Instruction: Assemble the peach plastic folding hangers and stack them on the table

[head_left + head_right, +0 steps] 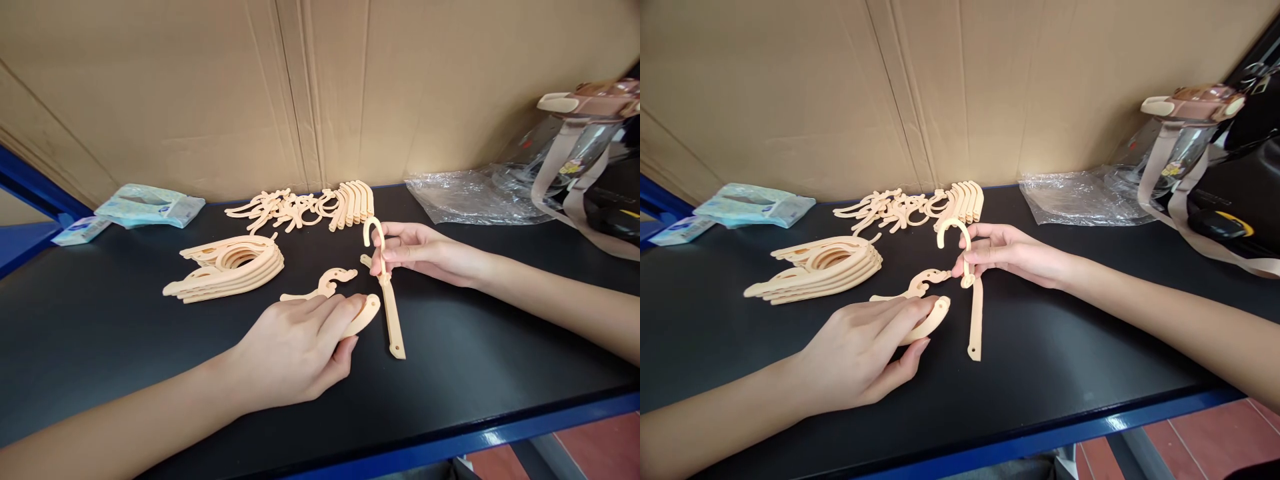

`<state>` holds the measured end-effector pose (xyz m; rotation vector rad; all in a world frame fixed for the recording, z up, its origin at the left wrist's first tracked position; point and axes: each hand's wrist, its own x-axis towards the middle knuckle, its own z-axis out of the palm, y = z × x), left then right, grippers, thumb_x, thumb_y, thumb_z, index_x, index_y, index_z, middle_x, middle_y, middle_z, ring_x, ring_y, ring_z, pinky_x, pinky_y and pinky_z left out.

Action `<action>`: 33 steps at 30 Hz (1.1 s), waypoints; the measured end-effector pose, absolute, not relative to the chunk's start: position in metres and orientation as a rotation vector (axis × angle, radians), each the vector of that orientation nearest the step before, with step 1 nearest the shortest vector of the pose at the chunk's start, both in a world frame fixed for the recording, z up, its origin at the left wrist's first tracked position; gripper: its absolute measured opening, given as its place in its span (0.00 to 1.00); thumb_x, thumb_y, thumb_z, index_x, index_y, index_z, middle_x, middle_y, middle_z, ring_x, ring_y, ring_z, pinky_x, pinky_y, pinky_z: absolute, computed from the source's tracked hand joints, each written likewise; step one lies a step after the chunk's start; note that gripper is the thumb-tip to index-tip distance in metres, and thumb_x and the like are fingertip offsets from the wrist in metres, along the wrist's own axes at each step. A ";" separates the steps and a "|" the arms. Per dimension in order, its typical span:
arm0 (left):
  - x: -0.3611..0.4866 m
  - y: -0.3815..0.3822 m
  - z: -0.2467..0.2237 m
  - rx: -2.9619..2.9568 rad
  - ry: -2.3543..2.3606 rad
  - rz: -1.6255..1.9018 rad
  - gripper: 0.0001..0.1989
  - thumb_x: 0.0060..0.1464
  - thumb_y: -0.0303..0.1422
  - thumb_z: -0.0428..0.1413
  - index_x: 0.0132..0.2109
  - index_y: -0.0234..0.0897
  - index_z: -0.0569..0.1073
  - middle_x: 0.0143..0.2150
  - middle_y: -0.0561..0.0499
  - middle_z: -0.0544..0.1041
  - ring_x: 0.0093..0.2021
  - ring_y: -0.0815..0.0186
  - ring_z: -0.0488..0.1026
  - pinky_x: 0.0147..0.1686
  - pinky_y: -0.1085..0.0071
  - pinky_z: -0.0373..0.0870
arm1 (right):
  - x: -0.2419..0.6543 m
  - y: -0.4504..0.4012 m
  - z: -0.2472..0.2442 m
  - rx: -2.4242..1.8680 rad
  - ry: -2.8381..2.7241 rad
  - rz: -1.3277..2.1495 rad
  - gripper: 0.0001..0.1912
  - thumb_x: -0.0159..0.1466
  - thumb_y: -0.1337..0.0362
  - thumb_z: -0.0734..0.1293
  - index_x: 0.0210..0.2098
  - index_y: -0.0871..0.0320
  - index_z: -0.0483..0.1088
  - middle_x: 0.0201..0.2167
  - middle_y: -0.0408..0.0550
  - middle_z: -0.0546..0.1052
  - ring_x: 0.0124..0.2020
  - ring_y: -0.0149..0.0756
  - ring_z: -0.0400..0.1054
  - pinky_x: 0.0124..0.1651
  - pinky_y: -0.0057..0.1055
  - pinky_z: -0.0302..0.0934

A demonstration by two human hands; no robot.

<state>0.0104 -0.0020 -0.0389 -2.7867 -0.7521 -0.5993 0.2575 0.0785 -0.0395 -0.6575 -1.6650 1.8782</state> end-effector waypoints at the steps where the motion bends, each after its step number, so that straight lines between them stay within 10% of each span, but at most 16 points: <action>1: 0.010 -0.002 -0.039 -2.793 -0.749 -0.594 0.12 0.61 0.27 0.45 0.49 0.30 0.67 0.32 0.51 0.76 0.31 0.65 0.76 0.26 0.70 0.72 | 0.257 0.079 -0.039 -0.661 -1.679 1.873 0.09 0.65 0.64 0.69 0.40 0.57 0.64 0.36 0.45 0.79 0.37 0.31 0.74 0.43 0.30 0.65; 26: 0.011 0.002 -0.039 -2.833 -0.800 -0.647 0.06 0.63 0.26 0.50 0.43 0.32 0.72 0.33 0.49 0.74 0.35 0.61 0.68 0.33 0.66 0.67 | 0.257 0.081 -0.037 -0.643 -1.761 1.895 0.11 0.62 0.69 0.71 0.43 0.58 0.70 0.34 0.41 0.77 0.36 0.27 0.73 0.44 0.28 0.66; 33: 0.011 0.004 -0.040 -2.818 -0.841 -0.624 0.15 0.66 0.23 0.45 0.58 0.28 0.64 0.44 0.47 0.77 0.40 0.64 0.73 0.36 0.67 0.65 | 0.258 0.079 -0.037 -0.607 -1.741 1.939 0.07 0.63 0.70 0.71 0.38 0.58 0.69 0.35 0.41 0.80 0.36 0.27 0.75 0.40 0.25 0.66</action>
